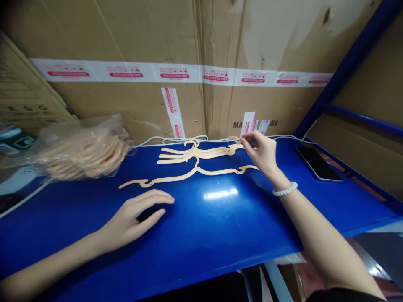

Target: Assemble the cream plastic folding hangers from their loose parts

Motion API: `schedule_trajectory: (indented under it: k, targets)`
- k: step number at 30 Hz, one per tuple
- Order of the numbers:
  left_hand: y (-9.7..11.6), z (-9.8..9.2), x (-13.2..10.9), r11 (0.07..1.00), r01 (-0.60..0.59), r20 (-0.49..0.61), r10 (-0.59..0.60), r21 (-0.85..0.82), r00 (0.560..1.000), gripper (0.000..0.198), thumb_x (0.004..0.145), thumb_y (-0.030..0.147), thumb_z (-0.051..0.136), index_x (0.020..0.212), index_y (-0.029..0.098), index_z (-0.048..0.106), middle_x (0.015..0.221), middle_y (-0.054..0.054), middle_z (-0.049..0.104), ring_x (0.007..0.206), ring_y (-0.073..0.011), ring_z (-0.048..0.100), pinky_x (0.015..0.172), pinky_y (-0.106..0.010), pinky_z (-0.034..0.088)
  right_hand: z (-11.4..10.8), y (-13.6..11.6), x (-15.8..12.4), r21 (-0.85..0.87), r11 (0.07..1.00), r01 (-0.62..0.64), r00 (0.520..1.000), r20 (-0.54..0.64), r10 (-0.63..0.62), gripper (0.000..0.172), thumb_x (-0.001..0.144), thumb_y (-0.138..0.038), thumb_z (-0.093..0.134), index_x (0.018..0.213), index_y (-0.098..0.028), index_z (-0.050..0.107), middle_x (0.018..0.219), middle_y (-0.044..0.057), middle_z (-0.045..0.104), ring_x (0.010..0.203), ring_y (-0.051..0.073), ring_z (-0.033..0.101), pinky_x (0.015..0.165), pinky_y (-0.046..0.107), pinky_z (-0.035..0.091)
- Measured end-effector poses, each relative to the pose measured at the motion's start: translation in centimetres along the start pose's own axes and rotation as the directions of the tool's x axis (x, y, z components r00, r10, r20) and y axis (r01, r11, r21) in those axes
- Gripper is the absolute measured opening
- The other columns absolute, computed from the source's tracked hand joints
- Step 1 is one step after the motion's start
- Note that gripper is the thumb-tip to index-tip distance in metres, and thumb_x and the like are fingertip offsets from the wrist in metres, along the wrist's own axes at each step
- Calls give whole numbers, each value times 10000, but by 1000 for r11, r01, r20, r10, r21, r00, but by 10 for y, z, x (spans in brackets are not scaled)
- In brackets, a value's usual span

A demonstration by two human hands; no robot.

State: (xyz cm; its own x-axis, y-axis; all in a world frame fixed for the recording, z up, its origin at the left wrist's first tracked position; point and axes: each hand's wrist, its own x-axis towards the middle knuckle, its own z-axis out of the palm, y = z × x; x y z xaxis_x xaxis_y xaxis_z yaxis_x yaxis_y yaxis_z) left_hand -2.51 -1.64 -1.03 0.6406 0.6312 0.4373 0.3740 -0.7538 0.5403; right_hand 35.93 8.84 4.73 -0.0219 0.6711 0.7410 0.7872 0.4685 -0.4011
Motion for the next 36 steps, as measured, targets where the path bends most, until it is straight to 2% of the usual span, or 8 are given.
schedule_trajectory:
  k: [4, 6, 10, 14, 19, 22, 26, 36]
  targets:
    - [9, 0, 6, 928, 241, -4, -253, -285, 968, 204, 961, 200, 546, 1138, 215, 648, 1117, -77, 699, 1017, -201, 668, 899, -329, 529, 14, -57, -17, 432, 888, -160, 987, 42, 157, 140, 822, -323, 763, 868, -213, 691, 772, 30, 732, 655, 183, 706, 632, 316, 596]
    - [10, 4, 9, 803, 328, 56, -348, -498, 936, 256, 959, 238, 557, 1208, 211, 612, 1150, -95, 692, 1045, -213, 673, 898, -340, 542, 24, -85, -31, 605, 745, -280, 959, 216, 185, 174, 804, -328, 789, 846, -209, 669, 748, 25, 740, 627, 171, 707, 624, 307, 607]
    - [9, 12, 13, 583, 345, 89, -422, -735, 902, 389, 911, 303, 652, 1272, 204, 545, 1200, -110, 670, 994, -207, 689, 870, -343, 552, 45, -125, -67, 654, 521, -549, 769, 639, 8, 198, 836, -342, 763, 856, -190, 638, 739, 40, 760, 649, 175, 731, 621, 299, 615]
    - [9, 12, 15, 516, 408, 75, -549, -754, 833, 306, 922, 441, 636, 968, 139, 636, 813, -56, 700, 719, -164, 673, 707, -297, 539, 56, -126, -74, 602, 642, -474, 640, 737, -217, 164, 902, -345, 685, 938, -186, 704, 892, 61, 773, 751, 173, 735, 683, 294, 605]
    - [5, 1, 16, 372, 364, -3, -703, -854, 711, 380, 858, 510, 698, 852, 153, 567, 860, -62, 727, 663, -148, 669, 658, -286, 530, 54, -59, -29, 278, 951, 138, 823, 502, -266, 223, 945, -311, 578, 1053, -214, 748, 1042, 103, 761, 987, 273, 701, 904, 451, 552]
    - [-1, -7, 16, 355, 319, -59, -743, -879, 666, 384, 826, 481, 741, 831, 164, 522, 839, -56, 732, 637, -145, 669, 648, -286, 523, 59, -13, -7, 63, 945, 320, 800, 516, -305, 266, 925, -284, 557, 1113, -212, 732, 1077, 128, 745, 1027, 322, 667, 941, 536, 515]
    - [-7, -14, 14, 372, 283, -124, -770, -884, 625, 368, 800, 404, 785, 831, 169, 504, 791, -42, 720, 615, -134, 653, 636, -283, 515, 72, 13, -3, -11, 921, 390, 759, 569, -315, 293, 927, -261, 508, 1127, -205, 714, 1142, 138, 712, 1065, 332, 621, 945, 538, 496]
    - [-14, -22, 19, 379, 202, -216, -807, -903, 549, 320, 685, 269, 881, 809, 131, 620, 749, -7, 667, 668, -105, 615, 689, -258, 501, 64, -4, 1, 23, 946, 322, 797, 533, -284, 186, 910, -339, 546, 886, -199, 666, 891, 104, 708, 826, 269, 665, 772, 411, 522]
